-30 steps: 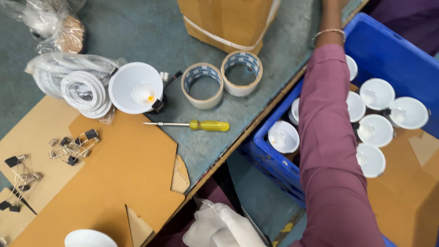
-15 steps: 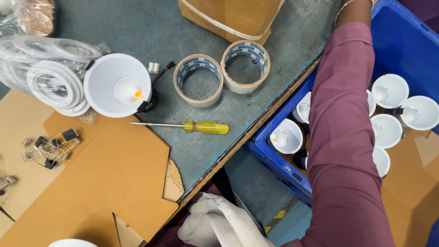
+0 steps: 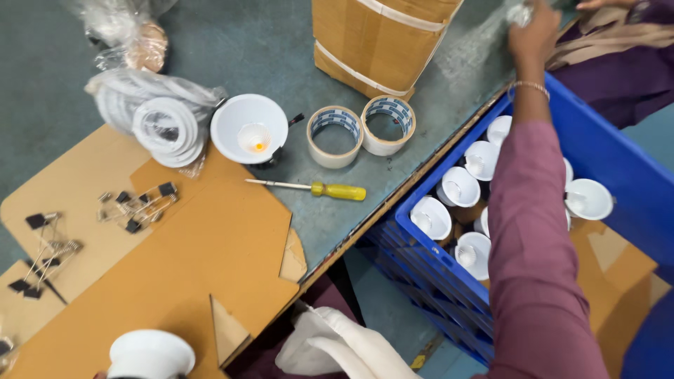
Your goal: The person assembles small electronic components by inserting wires into a black finned housing and securing them with a screwdriver. The person places the finished units into a blue crate.
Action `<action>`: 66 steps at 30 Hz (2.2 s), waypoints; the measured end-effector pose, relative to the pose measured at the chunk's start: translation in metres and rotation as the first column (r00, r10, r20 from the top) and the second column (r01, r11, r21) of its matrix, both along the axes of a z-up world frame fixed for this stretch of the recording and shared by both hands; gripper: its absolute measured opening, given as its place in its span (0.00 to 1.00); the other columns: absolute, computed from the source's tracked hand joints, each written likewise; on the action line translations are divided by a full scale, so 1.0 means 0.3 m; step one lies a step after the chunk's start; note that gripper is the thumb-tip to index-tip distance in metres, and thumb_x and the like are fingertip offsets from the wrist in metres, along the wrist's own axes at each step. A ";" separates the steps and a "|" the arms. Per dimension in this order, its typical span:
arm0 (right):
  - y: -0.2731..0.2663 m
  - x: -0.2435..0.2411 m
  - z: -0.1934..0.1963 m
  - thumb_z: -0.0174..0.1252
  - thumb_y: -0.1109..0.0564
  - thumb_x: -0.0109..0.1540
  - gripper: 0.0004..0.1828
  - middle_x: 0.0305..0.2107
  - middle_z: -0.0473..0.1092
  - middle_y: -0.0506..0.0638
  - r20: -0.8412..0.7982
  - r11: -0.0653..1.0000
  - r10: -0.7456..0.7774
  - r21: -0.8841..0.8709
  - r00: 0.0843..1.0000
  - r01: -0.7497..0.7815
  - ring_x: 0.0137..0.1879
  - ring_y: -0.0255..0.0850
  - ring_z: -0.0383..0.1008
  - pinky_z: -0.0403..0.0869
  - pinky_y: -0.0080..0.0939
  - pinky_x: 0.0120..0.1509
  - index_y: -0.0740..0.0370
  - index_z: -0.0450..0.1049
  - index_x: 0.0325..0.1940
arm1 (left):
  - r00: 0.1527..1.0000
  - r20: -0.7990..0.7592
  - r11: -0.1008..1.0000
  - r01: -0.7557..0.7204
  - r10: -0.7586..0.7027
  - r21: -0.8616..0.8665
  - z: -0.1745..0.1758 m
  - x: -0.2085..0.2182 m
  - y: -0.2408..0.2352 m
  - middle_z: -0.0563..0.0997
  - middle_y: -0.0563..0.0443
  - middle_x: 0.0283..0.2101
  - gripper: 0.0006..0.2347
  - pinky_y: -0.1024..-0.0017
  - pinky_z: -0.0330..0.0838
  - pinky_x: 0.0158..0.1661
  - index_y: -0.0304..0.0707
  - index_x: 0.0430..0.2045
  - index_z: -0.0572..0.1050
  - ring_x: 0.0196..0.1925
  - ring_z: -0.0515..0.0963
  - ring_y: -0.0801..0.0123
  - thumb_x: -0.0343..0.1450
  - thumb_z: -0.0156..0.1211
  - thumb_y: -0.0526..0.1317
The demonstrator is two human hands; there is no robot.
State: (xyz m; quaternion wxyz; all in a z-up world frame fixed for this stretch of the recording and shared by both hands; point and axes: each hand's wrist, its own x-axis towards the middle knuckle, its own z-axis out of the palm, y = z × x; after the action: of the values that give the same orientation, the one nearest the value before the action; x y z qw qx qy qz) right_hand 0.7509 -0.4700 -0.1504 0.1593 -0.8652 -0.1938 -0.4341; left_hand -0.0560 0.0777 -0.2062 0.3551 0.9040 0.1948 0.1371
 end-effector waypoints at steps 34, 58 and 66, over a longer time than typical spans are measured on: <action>0.313 -1.725 0.557 0.62 0.56 0.69 0.33 0.65 0.67 0.63 0.035 -0.038 0.976 0.999 -0.215 -0.008 0.67 0.52 0.74 0.79 0.54 0.63 0.70 0.58 0.74 | 0.973 0.030 0.962 -0.220 0.227 -0.163 0.618 -0.012 -0.420 0.84 0.42 0.52 0.12 0.69 0.76 0.52 0.30 0.39 0.81 0.52 0.85 0.63 0.65 0.70 0.36; 0.344 -1.621 0.482 0.59 0.59 0.67 0.29 0.62 0.69 0.56 0.026 -0.025 0.990 1.000 -0.138 0.014 0.65 0.48 0.73 0.74 0.54 0.64 0.62 0.61 0.71 | 0.975 0.078 0.971 -0.197 0.208 -0.134 0.600 -0.026 -0.414 0.83 0.41 0.53 0.12 0.68 0.76 0.53 0.31 0.39 0.81 0.54 0.84 0.60 0.65 0.70 0.36; 0.493 -1.262 0.289 0.59 0.61 0.65 0.18 0.54 0.73 0.57 0.000 0.024 0.998 0.923 -0.063 0.385 0.60 0.51 0.76 0.79 0.50 0.61 0.66 0.69 0.58 | 0.975 0.058 0.971 -0.208 0.215 -0.114 0.607 -0.025 -0.426 0.83 0.42 0.54 0.11 0.69 0.75 0.53 0.31 0.39 0.81 0.56 0.83 0.61 0.66 0.69 0.36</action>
State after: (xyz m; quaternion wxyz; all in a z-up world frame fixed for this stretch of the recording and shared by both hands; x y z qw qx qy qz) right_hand 0.3724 -0.3220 -0.0636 0.8464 -0.4224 -0.0791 0.3145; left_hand -0.0634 -0.0500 -0.0242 0.3933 0.8522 0.2845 0.1951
